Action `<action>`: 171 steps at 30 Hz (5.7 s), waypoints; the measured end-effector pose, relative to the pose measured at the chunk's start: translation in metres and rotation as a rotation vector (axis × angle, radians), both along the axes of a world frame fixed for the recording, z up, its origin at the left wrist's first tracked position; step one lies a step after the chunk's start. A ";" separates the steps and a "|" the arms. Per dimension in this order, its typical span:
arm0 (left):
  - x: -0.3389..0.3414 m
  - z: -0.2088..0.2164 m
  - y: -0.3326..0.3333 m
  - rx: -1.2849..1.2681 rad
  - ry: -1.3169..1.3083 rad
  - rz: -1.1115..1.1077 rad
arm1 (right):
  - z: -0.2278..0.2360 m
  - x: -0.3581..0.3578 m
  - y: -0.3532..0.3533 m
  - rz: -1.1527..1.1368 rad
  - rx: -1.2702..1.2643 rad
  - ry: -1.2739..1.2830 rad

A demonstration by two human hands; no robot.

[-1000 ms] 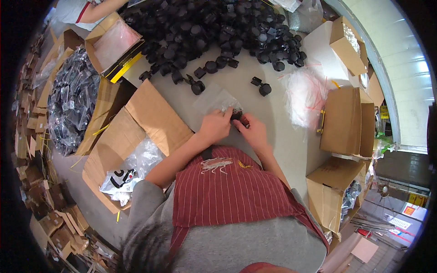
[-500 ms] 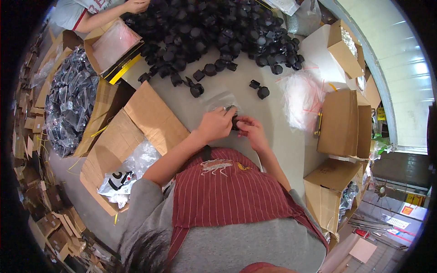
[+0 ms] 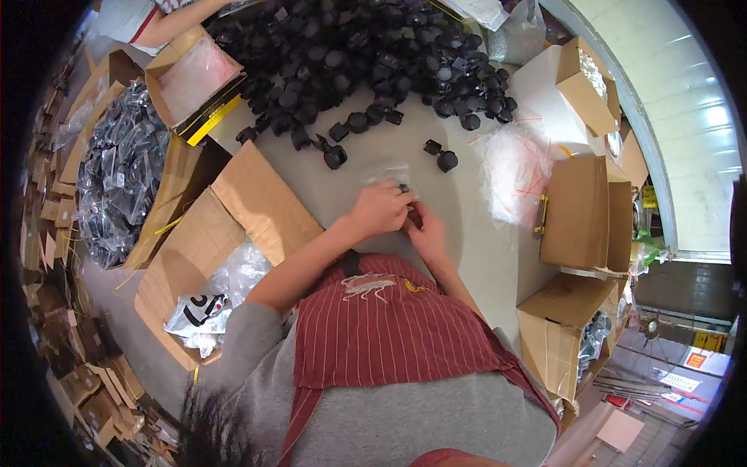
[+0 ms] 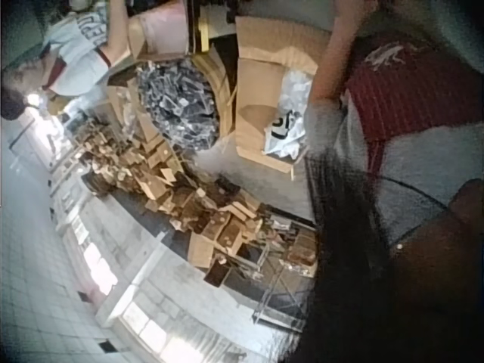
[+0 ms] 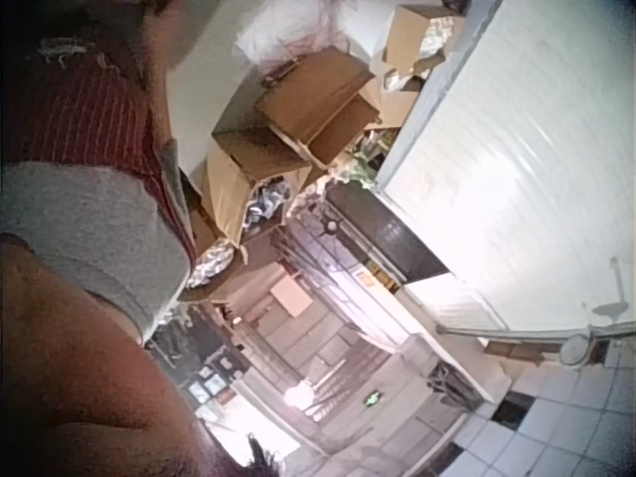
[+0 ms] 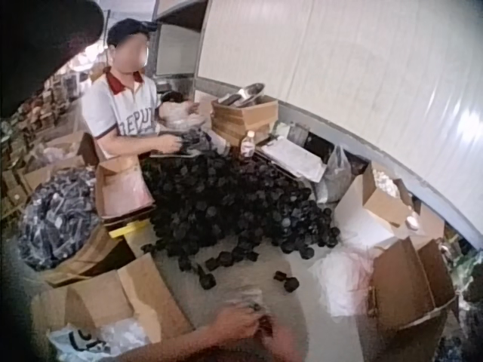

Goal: The person places black plastic components into small clear plastic bags, closes the bags, and puts them into a large cardboard box.

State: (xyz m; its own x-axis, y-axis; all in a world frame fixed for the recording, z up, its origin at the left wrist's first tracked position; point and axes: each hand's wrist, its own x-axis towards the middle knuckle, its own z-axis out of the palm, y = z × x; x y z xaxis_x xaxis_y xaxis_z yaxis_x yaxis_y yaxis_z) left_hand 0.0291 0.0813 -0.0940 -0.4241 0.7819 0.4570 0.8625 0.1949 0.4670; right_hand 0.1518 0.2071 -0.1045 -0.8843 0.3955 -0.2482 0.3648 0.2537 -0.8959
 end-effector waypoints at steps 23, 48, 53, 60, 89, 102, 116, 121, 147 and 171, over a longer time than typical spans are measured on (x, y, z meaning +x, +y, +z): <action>0.001 -0.010 -0.008 -0.021 0.103 0.042 | -0.010 0.006 0.008 -0.238 -0.414 0.054; -0.011 -0.029 -0.013 -0.053 0.000 0.311 | 0.003 -0.030 0.020 -0.063 -0.460 -0.101; -0.008 -0.022 -0.008 -0.097 0.121 0.229 | 0.000 -0.034 0.022 -0.204 -0.700 0.034; 0.014 -0.016 -0.002 0.078 0.039 0.059 | -0.023 -0.028 0.009 -0.270 -0.655 0.178; -0.006 0.005 -0.028 0.029 0.082 -0.060 | -0.016 -0.045 0.004 0.630 0.803 0.349; 0.011 0.008 -0.023 -0.139 0.023 0.019 | -0.011 -0.043 -0.015 0.464 0.948 0.228; 0.004 -0.002 -0.064 -0.141 0.051 0.220 | 0.016 -0.018 0.026 0.897 0.576 0.457; 0.006 -0.010 -0.059 -0.172 0.095 0.220 | 0.033 -0.065 0.090 0.154 0.669 0.468; 0.020 0.046 -0.034 -0.116 -0.648 0.165 | 0.061 0.022 0.020 0.189 -0.578 -0.036; 0.039 0.037 -0.032 -0.119 -0.684 0.064 | 0.059 0.041 0.005 0.087 -0.769 -0.045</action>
State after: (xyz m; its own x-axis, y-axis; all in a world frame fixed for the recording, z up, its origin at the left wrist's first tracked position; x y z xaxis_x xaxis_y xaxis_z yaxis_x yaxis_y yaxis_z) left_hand 0.0685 0.0491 -0.0571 -0.6328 0.7742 -0.0168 0.3675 0.3193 0.8735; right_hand 0.1930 0.2116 -0.0454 -0.8870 0.0269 -0.4610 0.4121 -0.4043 -0.8165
